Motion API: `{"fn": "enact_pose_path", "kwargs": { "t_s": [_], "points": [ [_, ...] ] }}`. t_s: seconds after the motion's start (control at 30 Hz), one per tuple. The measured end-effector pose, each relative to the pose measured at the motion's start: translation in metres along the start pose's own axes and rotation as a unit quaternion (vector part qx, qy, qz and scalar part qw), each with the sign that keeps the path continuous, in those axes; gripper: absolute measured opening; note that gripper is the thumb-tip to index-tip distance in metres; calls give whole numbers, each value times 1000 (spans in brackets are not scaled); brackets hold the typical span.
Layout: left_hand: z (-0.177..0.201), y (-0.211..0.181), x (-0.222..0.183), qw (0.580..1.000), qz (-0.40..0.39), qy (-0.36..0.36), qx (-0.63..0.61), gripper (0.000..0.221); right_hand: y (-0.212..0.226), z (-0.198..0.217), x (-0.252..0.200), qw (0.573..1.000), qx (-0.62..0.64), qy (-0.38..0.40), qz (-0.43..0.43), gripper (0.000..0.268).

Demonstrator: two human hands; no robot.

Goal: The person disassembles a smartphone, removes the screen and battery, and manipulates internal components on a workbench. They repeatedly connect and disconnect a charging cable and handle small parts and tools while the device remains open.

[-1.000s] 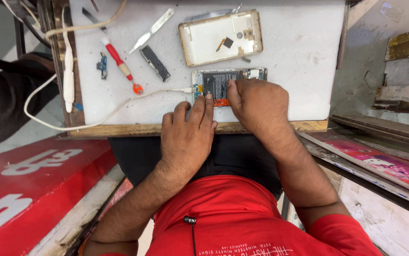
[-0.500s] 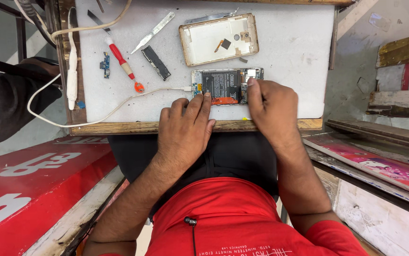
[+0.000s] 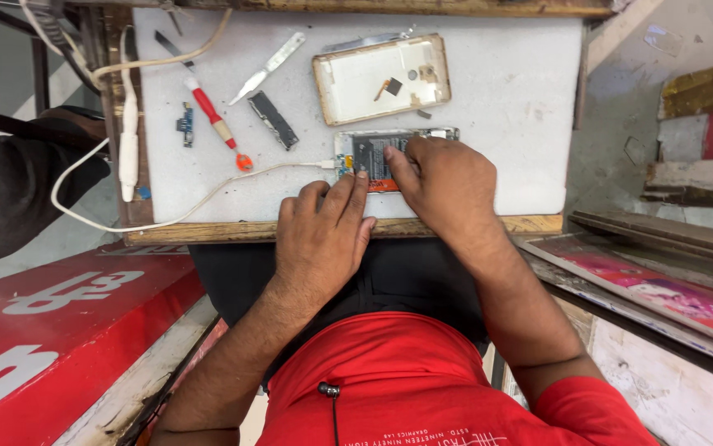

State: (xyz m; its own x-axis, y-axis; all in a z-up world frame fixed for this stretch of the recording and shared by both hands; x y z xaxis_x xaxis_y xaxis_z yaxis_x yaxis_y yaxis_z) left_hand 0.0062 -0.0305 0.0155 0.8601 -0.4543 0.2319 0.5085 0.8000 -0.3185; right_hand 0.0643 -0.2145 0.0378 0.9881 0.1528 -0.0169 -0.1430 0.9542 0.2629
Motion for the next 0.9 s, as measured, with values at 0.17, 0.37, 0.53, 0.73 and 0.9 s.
{"fn": "enact_pose_path", "kwargs": {
  "t_s": [0.17, 0.37, 0.53, 0.73, 0.9],
  "points": [
    [-1, 10, 0, 1000, -16, -3, -23, 58, -3, -5, -1, 1000, 8, -9, 0, 40],
    [-6, 10, -4, 999, -11, -17, -27, 56, -40, -8, -19, 931, 344, -93, -78, 38],
    [-7, 11, -5, 999, -4, -25, -37, 55, -64, 9, -33, 837, 519, -113, -129, 47],
    [-2, 9, -1, 999, -4, -27, -33, 54, -26, 15, -19, 976, 213, -31, 23, 37],
    [-1, 8, -1, 999, -12, -30, -18, 55, 5, 2, 2, 996, 77, -15, 41, 33]
  ]
}}
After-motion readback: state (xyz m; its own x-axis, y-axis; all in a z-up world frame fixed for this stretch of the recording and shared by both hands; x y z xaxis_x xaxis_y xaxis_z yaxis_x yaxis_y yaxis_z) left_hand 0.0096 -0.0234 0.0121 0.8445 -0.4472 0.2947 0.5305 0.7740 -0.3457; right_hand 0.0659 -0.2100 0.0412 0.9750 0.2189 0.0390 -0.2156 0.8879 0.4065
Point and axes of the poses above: each hand's wrist, its own x-axis towards the middle knuckle, its own z-axis out of the back of the hand, y = z × x, the point moved 2 cm from there along x, towards the middle knuckle, and after that the axes turned 2 degrees about y, right-handed, at the moved point
